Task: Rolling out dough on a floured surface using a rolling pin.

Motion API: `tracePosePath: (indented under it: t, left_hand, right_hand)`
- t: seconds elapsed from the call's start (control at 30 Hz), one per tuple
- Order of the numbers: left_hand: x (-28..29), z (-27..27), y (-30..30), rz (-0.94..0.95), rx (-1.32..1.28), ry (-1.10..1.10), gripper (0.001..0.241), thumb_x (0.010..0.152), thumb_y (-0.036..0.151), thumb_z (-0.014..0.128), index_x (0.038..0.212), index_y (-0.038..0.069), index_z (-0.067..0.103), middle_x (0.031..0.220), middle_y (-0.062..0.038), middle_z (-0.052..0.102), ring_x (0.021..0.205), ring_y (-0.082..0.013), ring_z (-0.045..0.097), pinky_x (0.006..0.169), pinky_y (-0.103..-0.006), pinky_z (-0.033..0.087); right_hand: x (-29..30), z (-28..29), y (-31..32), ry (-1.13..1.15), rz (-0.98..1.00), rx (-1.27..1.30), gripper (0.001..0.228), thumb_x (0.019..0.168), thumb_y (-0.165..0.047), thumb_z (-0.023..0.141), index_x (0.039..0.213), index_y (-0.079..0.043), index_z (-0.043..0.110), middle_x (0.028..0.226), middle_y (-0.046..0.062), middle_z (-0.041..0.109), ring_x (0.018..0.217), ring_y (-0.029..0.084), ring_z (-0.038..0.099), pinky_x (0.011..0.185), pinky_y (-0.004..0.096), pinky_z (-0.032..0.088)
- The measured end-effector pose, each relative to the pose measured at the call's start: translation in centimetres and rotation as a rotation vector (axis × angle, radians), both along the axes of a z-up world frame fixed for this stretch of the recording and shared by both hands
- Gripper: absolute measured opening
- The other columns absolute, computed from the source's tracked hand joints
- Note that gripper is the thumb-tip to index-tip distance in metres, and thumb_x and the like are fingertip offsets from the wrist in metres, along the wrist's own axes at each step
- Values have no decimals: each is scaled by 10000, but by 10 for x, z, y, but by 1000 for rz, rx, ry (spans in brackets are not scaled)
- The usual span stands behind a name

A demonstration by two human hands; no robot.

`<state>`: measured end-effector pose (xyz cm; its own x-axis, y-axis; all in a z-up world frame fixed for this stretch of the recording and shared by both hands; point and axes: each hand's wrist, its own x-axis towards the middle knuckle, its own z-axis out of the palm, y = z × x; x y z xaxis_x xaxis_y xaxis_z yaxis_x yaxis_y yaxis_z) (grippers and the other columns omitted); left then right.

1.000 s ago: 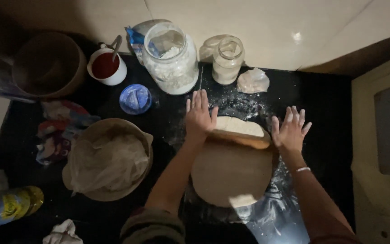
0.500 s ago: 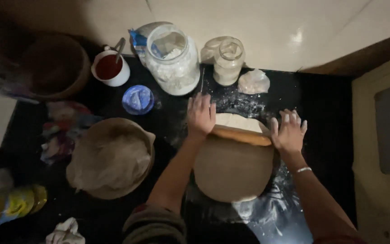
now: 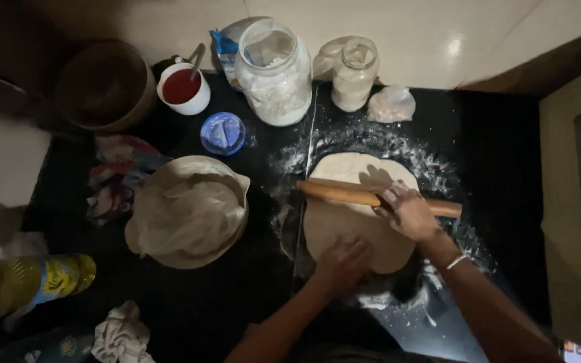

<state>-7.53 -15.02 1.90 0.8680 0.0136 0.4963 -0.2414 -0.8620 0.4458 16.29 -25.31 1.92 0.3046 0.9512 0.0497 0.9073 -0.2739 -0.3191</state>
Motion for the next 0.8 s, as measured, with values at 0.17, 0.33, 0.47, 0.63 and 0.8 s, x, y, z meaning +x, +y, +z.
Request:
tracePosePath:
  t: [0.17, 0.33, 0.47, 0.63, 0.8]
  left_hand:
    - [-21, -79, -19, 86, 155, -79, 194, 945, 139, 643, 1102, 244, 690, 1241, -32, 672, 1190, -161, 660, 986, -600, 511]
    - [-49, -74, -37, 76, 85, 65, 400, 853, 500, 761, 1055, 166, 671, 1210, -104, 694, 931, -380, 652, 868, -633, 447]
    - [-48, -29, -39, 47, 172, 72, 368, 929, 563, 679, 989, 202, 719, 1091, -124, 673, 791, -355, 635, 755, -597, 506]
    - [1, -10, -28, -18, 72, 250, 584, 878, 531, 633, 1288, 115, 625, 1295, -163, 652, 1126, -410, 576, 982, -741, 296]
    - [-5, -56, -40, 78, -177, 421, 817, 1006, 383, 532, 1594, -89, 217, 1605, -360, 307, 1444, -509, 356, 1156, -577, 314]
  right_hand:
    - [-2, 1, -24, -21, -20, 131, 368, 925, -384, 688, 1118, -72, 659, 1101, 211, 650, 995, 431, 629, 840, 514, 514]
    - [-10, 13, -49, 81, 2, 80, 391, 954, -310, 660, 1239, -48, 604, 1111, 193, 619, 990, 389, 612, 845, 490, 498]
    - [-15, -21, -62, -54, -120, -124, 454, 900, -322, 660, 1294, -109, 580, 1201, 151, 622, 1120, 350, 597, 889, 484, 462]
    - [-51, -62, -3, -263, -232, 8, 669, 962, -522, 539, 1526, -170, 462, 1451, 133, 557, 1349, 350, 502, 1077, 571, 339]
    - [-56, -75, 65, -569, -482, 83, 723, 955, -654, 521, 1556, -251, 501, 1603, -16, 497, 1511, 254, 424, 1177, 595, 311]
